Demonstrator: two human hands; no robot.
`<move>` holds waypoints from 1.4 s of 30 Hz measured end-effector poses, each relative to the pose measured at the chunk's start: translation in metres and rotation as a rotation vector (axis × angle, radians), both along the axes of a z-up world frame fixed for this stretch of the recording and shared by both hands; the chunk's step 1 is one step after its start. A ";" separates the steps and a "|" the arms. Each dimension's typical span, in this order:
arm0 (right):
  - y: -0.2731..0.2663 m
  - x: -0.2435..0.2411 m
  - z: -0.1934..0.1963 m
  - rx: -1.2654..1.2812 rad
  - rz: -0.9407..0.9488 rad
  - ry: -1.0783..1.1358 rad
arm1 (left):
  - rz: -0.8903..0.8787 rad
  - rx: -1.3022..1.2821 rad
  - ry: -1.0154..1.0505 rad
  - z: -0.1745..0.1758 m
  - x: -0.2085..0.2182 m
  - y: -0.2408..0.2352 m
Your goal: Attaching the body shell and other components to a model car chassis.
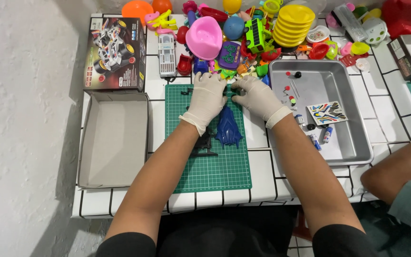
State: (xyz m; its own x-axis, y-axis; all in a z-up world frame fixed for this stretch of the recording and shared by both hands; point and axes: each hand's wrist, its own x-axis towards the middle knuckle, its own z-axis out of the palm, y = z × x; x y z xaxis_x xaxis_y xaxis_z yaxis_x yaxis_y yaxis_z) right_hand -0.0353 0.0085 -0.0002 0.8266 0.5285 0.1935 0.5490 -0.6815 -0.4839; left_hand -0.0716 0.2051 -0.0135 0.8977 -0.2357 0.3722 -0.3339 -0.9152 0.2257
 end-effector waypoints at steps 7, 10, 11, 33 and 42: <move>-0.002 0.000 0.003 0.031 0.033 -0.020 | 0.010 0.047 -0.055 -0.016 0.009 0.003; 0.001 -0.004 0.009 0.034 0.039 -0.034 | 0.008 0.034 -0.050 -0.009 0.007 0.004; 0.001 -0.006 0.011 0.031 0.044 -0.032 | 0.001 0.026 -0.045 -0.006 0.006 0.004; -0.001 0.004 -0.001 0.014 0.063 -0.048 | 0.036 0.104 -0.043 -0.029 0.017 0.011; 0.000 0.001 0.000 0.022 0.051 -0.013 | 0.039 0.074 -0.051 -0.024 0.013 0.013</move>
